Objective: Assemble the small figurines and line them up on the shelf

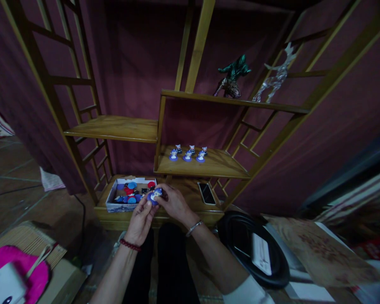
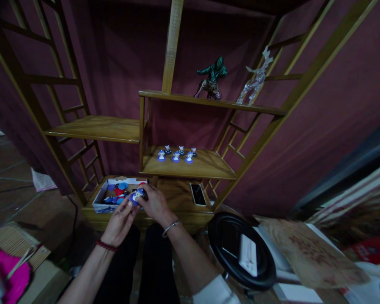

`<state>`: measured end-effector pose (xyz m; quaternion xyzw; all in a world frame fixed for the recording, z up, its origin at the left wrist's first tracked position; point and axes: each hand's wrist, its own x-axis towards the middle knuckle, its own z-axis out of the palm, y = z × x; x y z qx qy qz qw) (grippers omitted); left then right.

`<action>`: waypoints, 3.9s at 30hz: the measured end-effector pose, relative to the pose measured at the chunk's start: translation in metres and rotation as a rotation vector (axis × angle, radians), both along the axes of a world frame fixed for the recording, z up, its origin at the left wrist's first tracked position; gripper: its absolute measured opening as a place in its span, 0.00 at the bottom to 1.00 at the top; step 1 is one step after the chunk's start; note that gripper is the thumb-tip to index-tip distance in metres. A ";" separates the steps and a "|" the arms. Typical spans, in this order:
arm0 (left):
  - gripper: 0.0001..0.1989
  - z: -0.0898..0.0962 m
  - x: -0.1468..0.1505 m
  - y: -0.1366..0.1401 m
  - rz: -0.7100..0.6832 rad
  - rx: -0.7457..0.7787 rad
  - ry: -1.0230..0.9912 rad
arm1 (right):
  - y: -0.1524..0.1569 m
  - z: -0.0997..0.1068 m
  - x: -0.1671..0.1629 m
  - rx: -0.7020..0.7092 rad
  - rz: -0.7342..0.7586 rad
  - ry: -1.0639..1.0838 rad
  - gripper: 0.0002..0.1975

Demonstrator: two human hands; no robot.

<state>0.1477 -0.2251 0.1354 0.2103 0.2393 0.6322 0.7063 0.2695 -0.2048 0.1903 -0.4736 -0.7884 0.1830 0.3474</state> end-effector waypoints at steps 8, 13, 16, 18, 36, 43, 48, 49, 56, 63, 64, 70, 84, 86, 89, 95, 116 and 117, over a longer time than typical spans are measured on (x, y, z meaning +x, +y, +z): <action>0.16 0.000 0.000 0.000 -0.012 0.017 0.036 | -0.002 0.002 0.001 -0.002 -0.018 0.013 0.11; 0.15 0.001 0.000 0.003 -0.021 0.012 0.035 | -0.001 0.004 0.003 -0.024 -0.004 0.057 0.13; 0.14 0.001 0.001 0.004 -0.021 0.007 0.019 | -0.001 0.004 0.004 -0.048 -0.006 0.118 0.15; 0.14 0.001 0.002 0.005 -0.032 0.009 0.012 | -0.002 0.002 0.005 -0.066 -0.003 0.159 0.16; 0.13 0.014 0.018 0.013 -0.030 0.021 -0.048 | 0.011 -0.009 0.018 -0.058 -0.060 0.336 0.11; 0.14 0.018 0.022 0.013 -0.042 0.024 -0.052 | 0.015 -0.009 0.023 -0.026 -0.075 0.282 0.07; 0.13 0.018 0.026 0.014 -0.051 0.026 -0.037 | 0.016 -0.006 0.029 -0.002 -0.043 0.271 0.07; 0.14 0.017 0.026 0.014 -0.059 0.026 -0.031 | 0.015 -0.005 0.031 0.000 -0.037 0.264 0.08; 0.13 0.013 0.031 0.012 -0.090 0.008 -0.028 | 0.010 -0.002 0.036 0.021 -0.021 0.232 0.07; 0.16 0.018 0.031 0.012 -0.053 0.012 0.016 | 0.011 -0.009 0.035 -0.052 -0.017 0.277 0.08; 0.16 0.018 0.030 0.012 -0.044 0.009 0.016 | 0.012 -0.010 0.034 -0.076 -0.004 0.288 0.09; 0.15 0.017 0.019 0.012 -0.001 0.011 -0.002 | 0.019 -0.010 0.016 -0.095 0.033 0.327 0.07; 0.12 0.013 0.029 0.020 0.076 -0.127 0.035 | 0.025 -0.010 0.019 -0.080 -0.078 0.210 0.06; 0.13 0.013 0.034 0.020 0.093 -0.156 0.041 | 0.025 -0.012 0.023 -0.094 -0.087 0.193 0.06; 0.13 0.013 0.039 0.020 0.110 -0.159 0.048 | 0.026 -0.015 0.027 -0.104 -0.087 0.187 0.06; 0.16 0.010 0.050 0.022 0.165 -0.156 0.101 | 0.028 -0.020 0.036 -0.136 -0.072 0.192 0.06; 0.16 0.012 0.075 0.025 0.140 -0.106 0.175 | 0.033 -0.022 0.061 -0.132 -0.087 0.240 0.06; 0.16 0.014 0.074 0.024 0.136 -0.093 0.171 | 0.034 -0.023 0.060 -0.129 -0.095 0.243 0.06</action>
